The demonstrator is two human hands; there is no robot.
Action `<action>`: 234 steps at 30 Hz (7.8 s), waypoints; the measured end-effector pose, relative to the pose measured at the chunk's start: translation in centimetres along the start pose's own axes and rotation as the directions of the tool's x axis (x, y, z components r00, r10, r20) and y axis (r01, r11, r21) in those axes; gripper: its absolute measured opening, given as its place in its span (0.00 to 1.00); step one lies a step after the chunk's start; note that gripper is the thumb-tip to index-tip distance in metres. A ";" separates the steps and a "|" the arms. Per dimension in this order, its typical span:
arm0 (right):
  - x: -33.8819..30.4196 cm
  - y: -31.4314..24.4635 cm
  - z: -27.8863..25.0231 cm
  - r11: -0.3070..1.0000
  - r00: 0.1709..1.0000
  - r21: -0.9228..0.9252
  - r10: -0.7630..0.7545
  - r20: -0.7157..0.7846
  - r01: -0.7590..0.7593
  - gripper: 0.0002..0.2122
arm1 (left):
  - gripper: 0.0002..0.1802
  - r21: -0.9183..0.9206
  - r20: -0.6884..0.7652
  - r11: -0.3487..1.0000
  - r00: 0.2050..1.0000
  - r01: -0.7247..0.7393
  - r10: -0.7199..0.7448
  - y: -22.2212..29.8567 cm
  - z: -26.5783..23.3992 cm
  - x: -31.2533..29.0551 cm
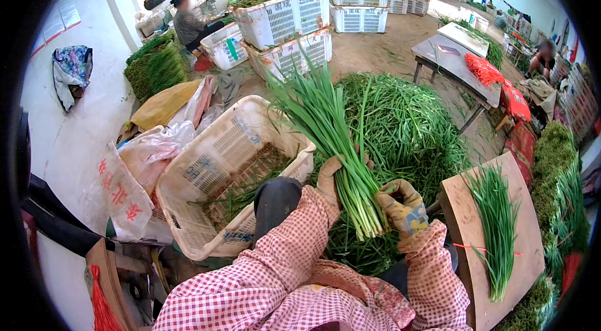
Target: The person gathers green vegetables from a pile on the floor, organizes them into a uniform bunch, ties the bundle with a red string, and places the completed bundle into a white plastic crate.
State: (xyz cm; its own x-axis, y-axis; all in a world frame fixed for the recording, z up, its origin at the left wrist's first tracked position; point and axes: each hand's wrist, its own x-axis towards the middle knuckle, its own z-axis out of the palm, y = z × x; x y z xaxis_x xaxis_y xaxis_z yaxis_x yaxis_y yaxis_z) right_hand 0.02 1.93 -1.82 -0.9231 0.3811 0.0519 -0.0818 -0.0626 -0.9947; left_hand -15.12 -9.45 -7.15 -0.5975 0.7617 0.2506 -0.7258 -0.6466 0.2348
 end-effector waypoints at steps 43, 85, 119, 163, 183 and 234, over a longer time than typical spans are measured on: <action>0.1 1.0 1.1 0.798 0.985 -0.585 0.173 -0.007 -0.145 0.54 | 0.16 0.221 -0.196 0.975 0.980 0.008 0.036 -2.0 1.3 2.1; -1.1 3.3 -9.0 0.813 0.967 -0.522 0.224 -0.124 -0.256 0.43 | 0.22 0.157 -0.236 0.974 0.964 0.163 -0.124 -7.8 3.5 4.3; -20.8 -0.7 -13.9 0.452 0.924 -0.809 0.251 -0.289 -0.376 0.32 | 0.21 0.805 -0.225 -0.591 0.892 -0.057 -0.393 4.7 -1.0 2.7; -16.6 -6.9 -14.8 0.140 0.933 -0.988 0.360 -0.005 -0.059 0.40 | 0.13 0.986 -0.041 0.128 0.902 0.106 -0.429 8.3 5.1 -2.4; -10.0 -0.7 -6.4 0.245 0.847 -0.877 0.457 -0.271 -0.413 0.38 | 0.47 0.148 -0.287 0.962 0.941 0.227 -0.178 -8.0 -2.8 -2.5; -19.0 -6.2 -29.4 -0.228 0.536 -0.601 0.290 -0.793 -0.766 0.54 | 0.61 0.438 -0.199 -0.190 0.111 -0.879 -0.974 -44.7 13.0 11.3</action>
State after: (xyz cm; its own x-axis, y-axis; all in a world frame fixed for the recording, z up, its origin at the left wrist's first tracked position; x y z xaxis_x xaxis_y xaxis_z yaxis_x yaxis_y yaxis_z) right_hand 29.18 22.20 0.77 -0.2200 0.9176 -0.3311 0.9517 0.2765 0.1339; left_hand 14.99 27.55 -2.58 0.5723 0.7227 -0.3875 0.8121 -0.5649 0.1460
